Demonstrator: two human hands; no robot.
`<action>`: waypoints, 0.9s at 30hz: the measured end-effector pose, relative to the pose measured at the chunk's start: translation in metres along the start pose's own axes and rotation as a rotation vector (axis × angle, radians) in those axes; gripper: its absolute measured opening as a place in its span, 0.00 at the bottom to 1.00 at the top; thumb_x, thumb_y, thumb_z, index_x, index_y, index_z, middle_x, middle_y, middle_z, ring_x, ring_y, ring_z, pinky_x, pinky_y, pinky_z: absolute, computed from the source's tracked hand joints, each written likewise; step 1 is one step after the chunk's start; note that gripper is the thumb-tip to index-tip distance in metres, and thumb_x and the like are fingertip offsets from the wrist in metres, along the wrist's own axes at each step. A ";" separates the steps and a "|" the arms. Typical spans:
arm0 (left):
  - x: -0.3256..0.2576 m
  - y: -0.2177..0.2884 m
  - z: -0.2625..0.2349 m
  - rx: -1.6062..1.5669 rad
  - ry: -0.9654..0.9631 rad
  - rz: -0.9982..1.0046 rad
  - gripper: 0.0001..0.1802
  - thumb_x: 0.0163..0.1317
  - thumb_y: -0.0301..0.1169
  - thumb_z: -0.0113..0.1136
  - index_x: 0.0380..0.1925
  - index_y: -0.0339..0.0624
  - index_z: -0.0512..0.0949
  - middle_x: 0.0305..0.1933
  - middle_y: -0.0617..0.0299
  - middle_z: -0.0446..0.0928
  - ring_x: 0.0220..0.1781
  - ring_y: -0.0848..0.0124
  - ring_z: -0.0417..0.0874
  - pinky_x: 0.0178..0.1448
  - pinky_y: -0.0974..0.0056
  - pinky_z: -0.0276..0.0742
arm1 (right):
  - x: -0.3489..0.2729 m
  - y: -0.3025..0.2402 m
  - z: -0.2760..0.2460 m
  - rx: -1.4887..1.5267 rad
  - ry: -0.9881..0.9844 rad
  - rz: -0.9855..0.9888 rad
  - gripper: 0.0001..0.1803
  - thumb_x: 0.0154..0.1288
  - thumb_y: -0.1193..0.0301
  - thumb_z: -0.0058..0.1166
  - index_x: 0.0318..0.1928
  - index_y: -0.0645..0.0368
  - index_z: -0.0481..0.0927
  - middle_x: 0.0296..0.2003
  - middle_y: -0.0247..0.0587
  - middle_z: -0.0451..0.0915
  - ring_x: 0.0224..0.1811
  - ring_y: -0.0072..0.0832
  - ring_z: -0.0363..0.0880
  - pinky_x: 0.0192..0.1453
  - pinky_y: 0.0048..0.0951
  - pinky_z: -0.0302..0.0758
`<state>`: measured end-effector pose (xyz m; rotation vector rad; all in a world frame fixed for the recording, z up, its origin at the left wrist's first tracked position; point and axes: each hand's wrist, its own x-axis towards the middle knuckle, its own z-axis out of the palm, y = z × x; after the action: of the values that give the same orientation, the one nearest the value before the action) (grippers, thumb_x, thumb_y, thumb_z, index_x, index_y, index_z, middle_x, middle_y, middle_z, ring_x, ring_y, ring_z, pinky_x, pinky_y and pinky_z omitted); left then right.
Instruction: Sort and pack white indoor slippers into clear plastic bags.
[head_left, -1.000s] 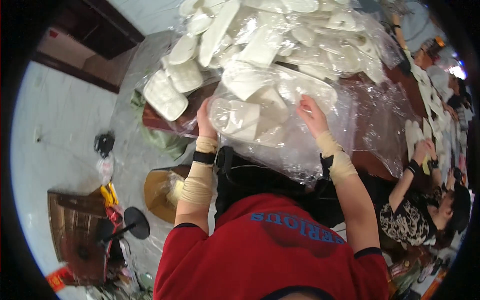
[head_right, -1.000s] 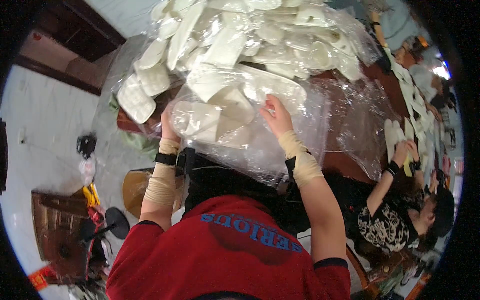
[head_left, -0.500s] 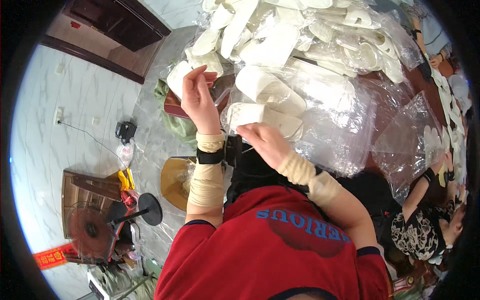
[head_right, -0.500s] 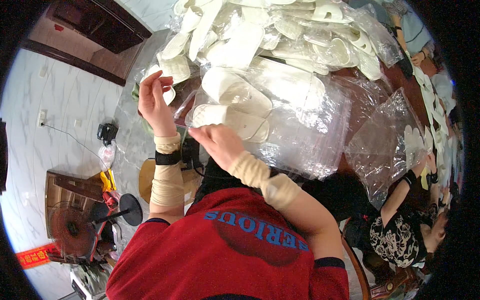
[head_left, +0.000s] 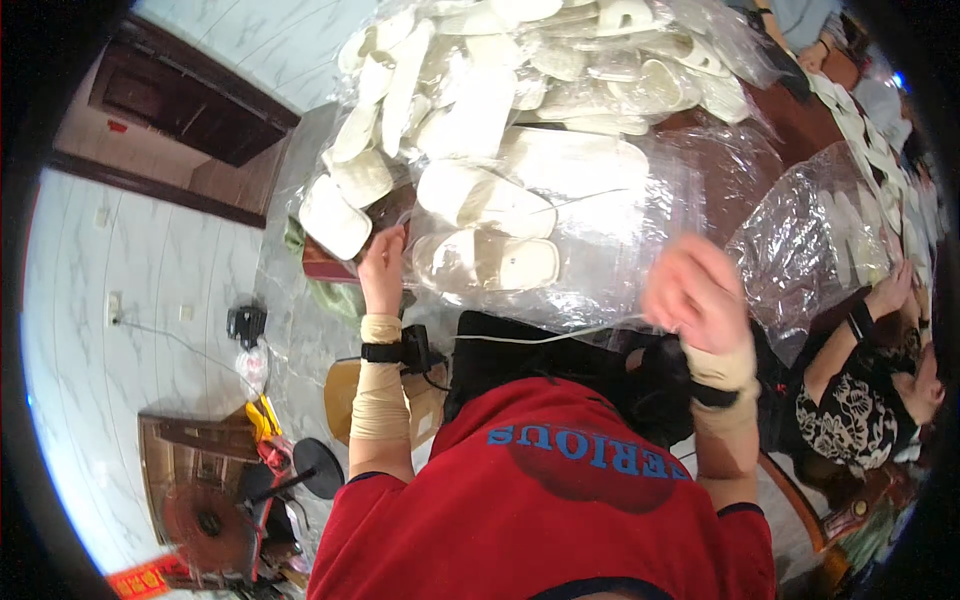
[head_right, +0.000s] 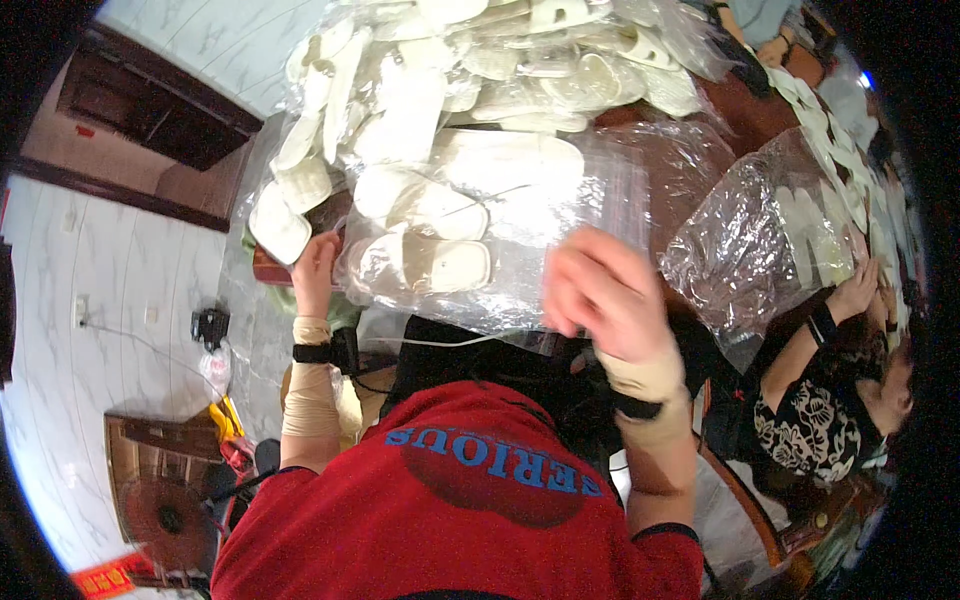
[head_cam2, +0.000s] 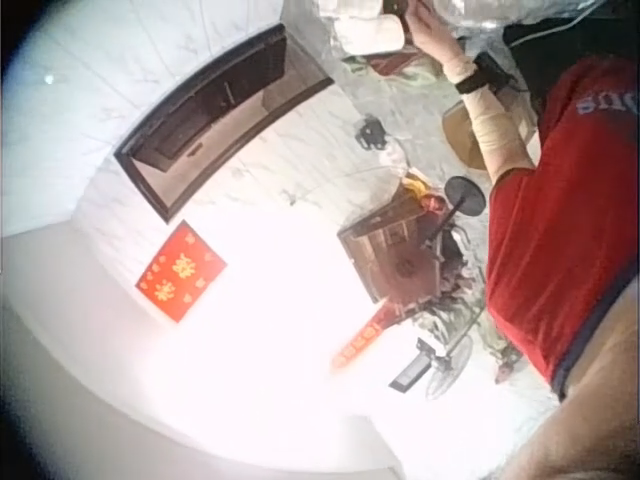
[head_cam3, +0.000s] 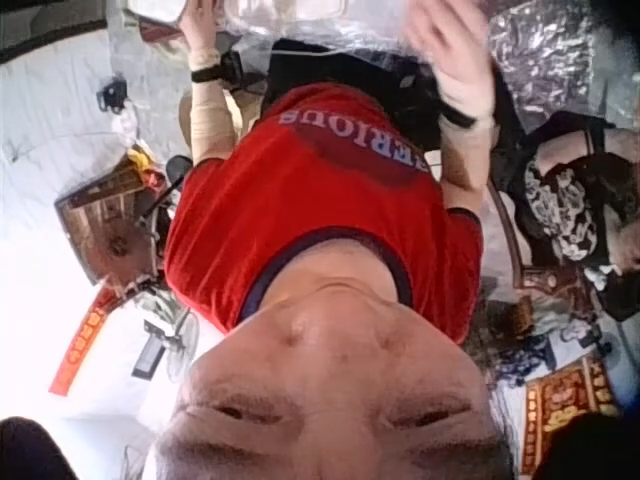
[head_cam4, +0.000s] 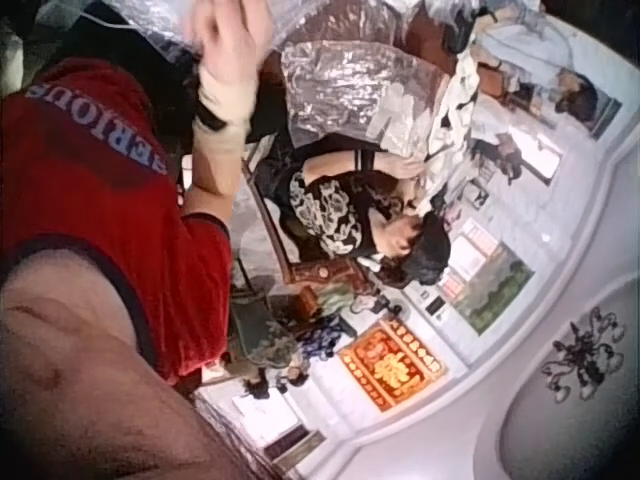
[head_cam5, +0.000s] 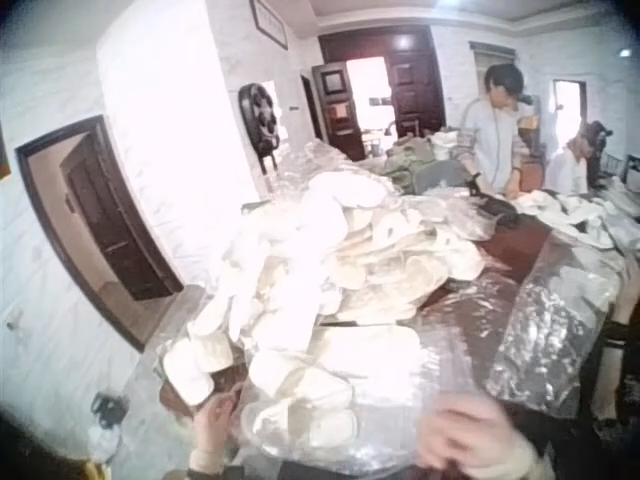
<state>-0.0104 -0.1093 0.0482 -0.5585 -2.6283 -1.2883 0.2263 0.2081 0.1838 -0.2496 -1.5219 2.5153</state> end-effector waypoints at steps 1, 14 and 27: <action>-0.002 0.000 0.015 0.031 -0.067 -0.061 0.12 0.66 0.27 0.53 0.48 0.36 0.78 0.44 0.53 0.82 0.47 0.68 0.82 0.51 0.66 0.75 | -0.022 -0.011 -0.018 -0.041 0.094 -0.031 0.12 0.70 0.71 0.45 0.29 0.63 0.71 0.13 0.32 0.64 0.15 0.23 0.67 0.26 0.27 0.70; 0.013 0.033 0.031 -0.005 0.108 0.208 0.11 0.68 0.21 0.48 0.47 0.31 0.76 0.49 0.53 0.78 0.51 0.62 0.78 0.58 0.61 0.72 | -0.209 0.062 -0.191 -1.090 1.000 -0.006 0.17 0.63 0.72 0.55 0.52 0.57 0.77 0.51 0.46 0.78 0.53 0.43 0.75 0.58 0.36 0.70; -0.023 0.085 0.024 0.205 -0.014 0.381 0.11 0.60 0.22 0.55 0.42 0.43 0.80 0.54 0.56 0.75 0.60 0.55 0.71 0.64 0.54 0.64 | -0.027 0.058 -0.225 -1.450 0.669 -0.218 0.06 0.64 0.69 0.54 0.38 0.57 0.77 0.30 0.41 0.79 0.29 0.31 0.79 0.35 0.32 0.75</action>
<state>0.0447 -0.0488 0.0890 -0.9740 -2.4606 -0.8923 0.3025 0.3678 0.0305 -0.8839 -2.4148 0.5985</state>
